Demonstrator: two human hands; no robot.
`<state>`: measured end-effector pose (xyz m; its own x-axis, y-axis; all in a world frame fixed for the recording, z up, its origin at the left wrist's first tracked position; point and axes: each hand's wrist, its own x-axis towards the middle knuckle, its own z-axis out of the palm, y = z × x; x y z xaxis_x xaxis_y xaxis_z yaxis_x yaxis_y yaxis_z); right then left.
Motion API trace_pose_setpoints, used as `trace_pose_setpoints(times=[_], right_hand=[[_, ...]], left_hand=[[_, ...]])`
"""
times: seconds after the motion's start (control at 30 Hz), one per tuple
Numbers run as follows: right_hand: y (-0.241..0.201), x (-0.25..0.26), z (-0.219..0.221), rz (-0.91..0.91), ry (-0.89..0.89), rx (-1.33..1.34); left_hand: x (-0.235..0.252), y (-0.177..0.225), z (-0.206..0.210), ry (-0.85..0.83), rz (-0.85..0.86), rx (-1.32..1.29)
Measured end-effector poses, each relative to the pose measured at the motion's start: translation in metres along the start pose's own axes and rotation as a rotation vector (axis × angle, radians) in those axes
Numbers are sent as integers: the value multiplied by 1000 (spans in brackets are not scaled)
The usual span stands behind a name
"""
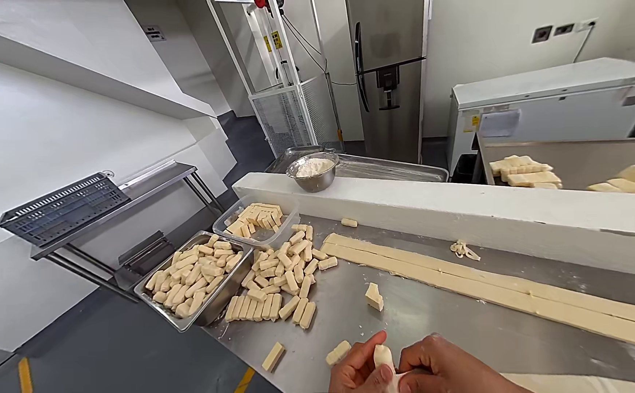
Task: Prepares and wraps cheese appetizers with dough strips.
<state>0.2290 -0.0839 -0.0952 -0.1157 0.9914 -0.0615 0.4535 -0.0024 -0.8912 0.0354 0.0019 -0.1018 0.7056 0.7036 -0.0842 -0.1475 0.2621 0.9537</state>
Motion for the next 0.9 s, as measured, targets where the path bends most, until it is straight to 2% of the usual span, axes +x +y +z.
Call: trace_pose_setpoints(times=[0.17, 0.23, 0.3, 0.4, 0.43, 0.5, 0.57, 0.67, 0.7, 0.73, 0.77, 0.83, 0.9], right_hand=[[-18, 6, 11, 90, 46, -284], [-31, 9, 17, 119, -41, -353], [-35, 10, 17, 75, -136, -359], [-39, 10, 13, 148, -154, -415], [-42, 12, 12, 226, -143, -457], [-47, 18, 16, 337, -118, -516], [-52, 17, 19, 286, -148, -494], [-36, 3, 13, -193, -104, -267], [-33, -1, 10, -289, -79, -224], [-31, -6, 7, -291, -41, -262], [-28, -8, 4, -220, 4, -346], [-11, -1, 7, -93, 141, -433], [4, 8, 20, -200, 286, -343]], left_hand=[[1, -10, 15, -68, -8, 209], [9, -23, 20, 7, -66, 253], [23, -37, 17, 114, -76, 271], [34, -37, 13, 191, 21, 380], [34, -34, 13, 170, 70, 459], [33, -28, 12, 46, 59, 526], [37, -34, 17, 27, -43, 407], [51, -34, 10, 23, -282, 87], [55, -35, 4, 57, -322, 10], [57, -37, -2, 82, -347, -81], [59, -36, -7, 92, -365, -166], [57, -33, -9, 30, -407, -327], [53, -31, -2, -85, -434, -475]])
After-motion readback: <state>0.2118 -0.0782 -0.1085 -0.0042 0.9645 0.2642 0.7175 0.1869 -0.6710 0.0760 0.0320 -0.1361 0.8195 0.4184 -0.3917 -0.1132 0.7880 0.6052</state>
